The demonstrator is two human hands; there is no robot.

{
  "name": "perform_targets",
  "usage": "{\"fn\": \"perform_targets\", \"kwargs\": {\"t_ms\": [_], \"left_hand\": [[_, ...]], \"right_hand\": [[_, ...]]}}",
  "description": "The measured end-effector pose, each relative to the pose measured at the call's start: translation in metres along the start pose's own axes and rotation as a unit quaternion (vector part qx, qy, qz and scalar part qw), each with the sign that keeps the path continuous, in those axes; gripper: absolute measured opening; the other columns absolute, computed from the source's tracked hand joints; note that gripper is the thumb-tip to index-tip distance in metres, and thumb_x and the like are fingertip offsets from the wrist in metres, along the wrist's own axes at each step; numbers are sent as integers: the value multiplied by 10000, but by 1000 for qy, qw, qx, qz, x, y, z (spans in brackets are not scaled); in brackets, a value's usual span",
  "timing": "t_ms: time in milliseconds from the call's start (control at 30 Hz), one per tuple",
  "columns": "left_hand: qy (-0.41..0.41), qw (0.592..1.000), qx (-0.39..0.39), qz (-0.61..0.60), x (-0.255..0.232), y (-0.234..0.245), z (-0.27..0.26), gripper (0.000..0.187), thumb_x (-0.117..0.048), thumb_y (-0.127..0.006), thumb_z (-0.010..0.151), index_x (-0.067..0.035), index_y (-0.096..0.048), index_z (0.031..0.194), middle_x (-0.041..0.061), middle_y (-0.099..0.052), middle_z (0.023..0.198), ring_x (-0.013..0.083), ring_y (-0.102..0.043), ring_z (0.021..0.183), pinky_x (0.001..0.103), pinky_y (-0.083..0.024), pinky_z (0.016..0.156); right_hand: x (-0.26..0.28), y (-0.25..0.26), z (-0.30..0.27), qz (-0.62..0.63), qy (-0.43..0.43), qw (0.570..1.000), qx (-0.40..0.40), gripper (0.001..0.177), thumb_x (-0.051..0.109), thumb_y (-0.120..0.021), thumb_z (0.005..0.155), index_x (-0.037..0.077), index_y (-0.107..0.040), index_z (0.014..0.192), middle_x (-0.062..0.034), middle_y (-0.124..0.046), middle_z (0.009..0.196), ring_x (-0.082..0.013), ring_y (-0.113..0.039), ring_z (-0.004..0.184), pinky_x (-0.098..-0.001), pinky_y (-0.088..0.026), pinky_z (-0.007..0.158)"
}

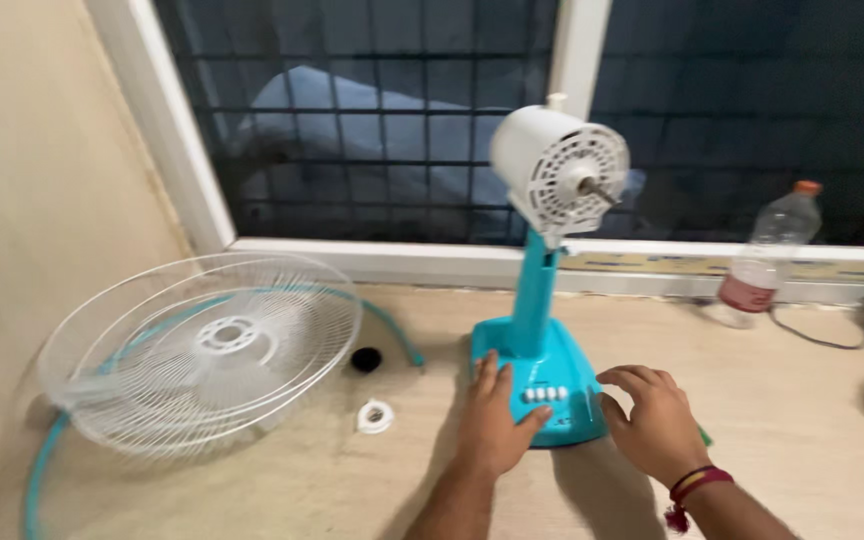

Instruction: The person disassembles a small electric fan by removing the rear motor housing, detaching the fan blade, and unscrewing the front grille. The person then reassembles the fan by reversing the steps, securing the blade and housing back onto the motor shaft.

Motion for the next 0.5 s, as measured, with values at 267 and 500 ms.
{"fn": "perform_targets", "kwargs": {"t_ms": [267, 500], "left_hand": [[-123, 978, -148, 84, 24, 74, -40, 595, -258, -794, 864, -40, -587, 1378, 193, -519, 1503, 407, -442, 1424, 528, -333, 1189], [91, 962, -236, 101, 60, 154, -81, 780, -233, -886, 686, -29, -519, 1344, 180, -557, 1308, 396, -467, 1253, 510, -384, 1082]], "right_hand": [[104, -42, -5, 95, 170, 980, -31, 160, 91, -708, 811, 120, -760, 960, -46, -742, 1040, -290, -642, 1063, -431, -494, 951], [171, -97, -12, 219, 135, 966, 10, 263, 42, -677, 812, 60, -743, 1066, -139, -717, 1108, -350, -666, 1025, -428, -545, 885]]}}
Point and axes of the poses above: each hand's wrist, its own z-axis towards the middle knuckle, its own y-axis out of the back of the hand, x = y × z, the point moved 2 cm from there along z, towards the middle knuckle
